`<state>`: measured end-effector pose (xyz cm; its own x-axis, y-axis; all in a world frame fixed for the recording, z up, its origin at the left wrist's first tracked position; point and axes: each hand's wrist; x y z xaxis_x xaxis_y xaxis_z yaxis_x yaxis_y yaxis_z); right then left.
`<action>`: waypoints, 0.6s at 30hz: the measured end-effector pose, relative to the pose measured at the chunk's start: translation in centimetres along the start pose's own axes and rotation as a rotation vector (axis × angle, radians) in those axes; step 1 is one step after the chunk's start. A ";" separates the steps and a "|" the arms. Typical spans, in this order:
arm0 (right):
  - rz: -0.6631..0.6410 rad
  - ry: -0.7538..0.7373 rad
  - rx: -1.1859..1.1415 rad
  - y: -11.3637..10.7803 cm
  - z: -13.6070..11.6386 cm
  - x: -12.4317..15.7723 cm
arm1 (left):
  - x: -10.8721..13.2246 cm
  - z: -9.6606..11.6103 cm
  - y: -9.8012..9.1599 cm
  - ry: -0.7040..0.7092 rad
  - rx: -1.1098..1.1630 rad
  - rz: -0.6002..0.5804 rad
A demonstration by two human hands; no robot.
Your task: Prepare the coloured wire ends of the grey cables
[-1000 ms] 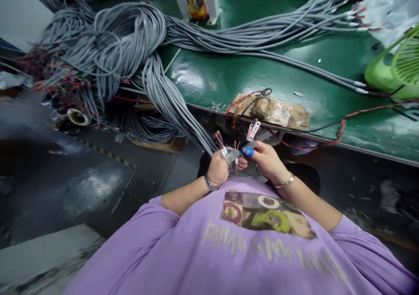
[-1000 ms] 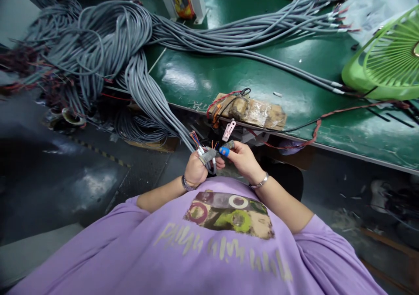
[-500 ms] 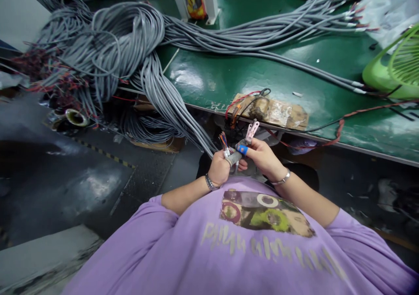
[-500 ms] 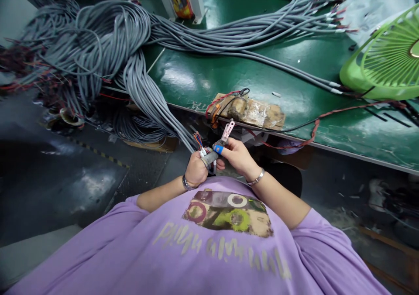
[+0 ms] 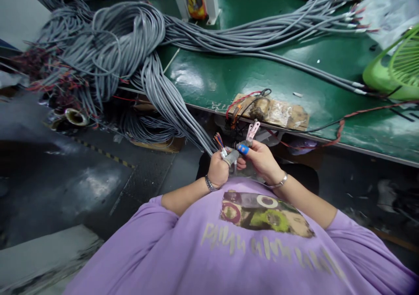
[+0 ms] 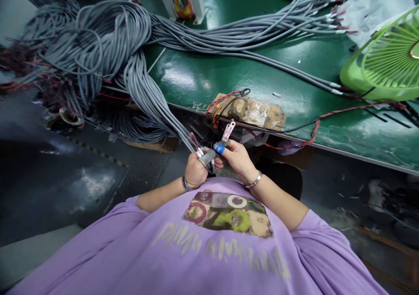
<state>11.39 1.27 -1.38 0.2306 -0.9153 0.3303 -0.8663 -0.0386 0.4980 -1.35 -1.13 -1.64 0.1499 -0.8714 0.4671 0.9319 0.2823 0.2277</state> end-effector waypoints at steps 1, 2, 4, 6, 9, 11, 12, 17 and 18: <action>-0.004 -0.009 -0.002 0.0 0.0 0.0 | 0.1 0.1 0.0 0.003 0.009 0.013; -0.006 -0.018 -0.003 0.0 0.0 0.0 | 0.1 0.1 0.1 0.005 0.017 0.025; 0.003 -0.030 0.000 -0.1 0.1 0.1 | 0.2 0.2 0.1 0.005 0.027 0.038; 0.035 -0.033 0.011 -0.1 0.1 0.2 | 0.2 0.2 0.1 0.006 0.036 0.041; 0.063 -0.035 -0.003 -0.1 0.0 0.4 | 0.2 0.2 0.1 0.013 0.043 0.046; 0.042 -0.039 -0.035 0.0 0.0 0.6 | 0.3 0.2 0.1 0.018 0.041 0.051; 0.027 -0.044 -0.050 0.1 0.0 0.6 | 0.3 0.3 0.1 0.020 0.040 0.053; 0.002 -0.077 -0.076 0.2 0.0 0.7 | 0.3 0.4 0.3 0.019 0.062 0.066; 0.011 -0.079 -0.069 0.1 0.1 0.7 | 0.3 0.4 0.3 0.015 0.070 0.067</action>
<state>11.42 0.60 -1.14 0.1827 -0.9445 0.2731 -0.8356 -0.0029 0.5493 -1.18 -1.12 -1.13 0.2164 -0.8555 0.4703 0.8943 0.3670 0.2560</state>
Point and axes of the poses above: each hand's wrist, its own x-axis away from the middle knuckle, its own y-axis out of the palm, z = x × y, and after that the axes turned 11 degrees about z, right-handed
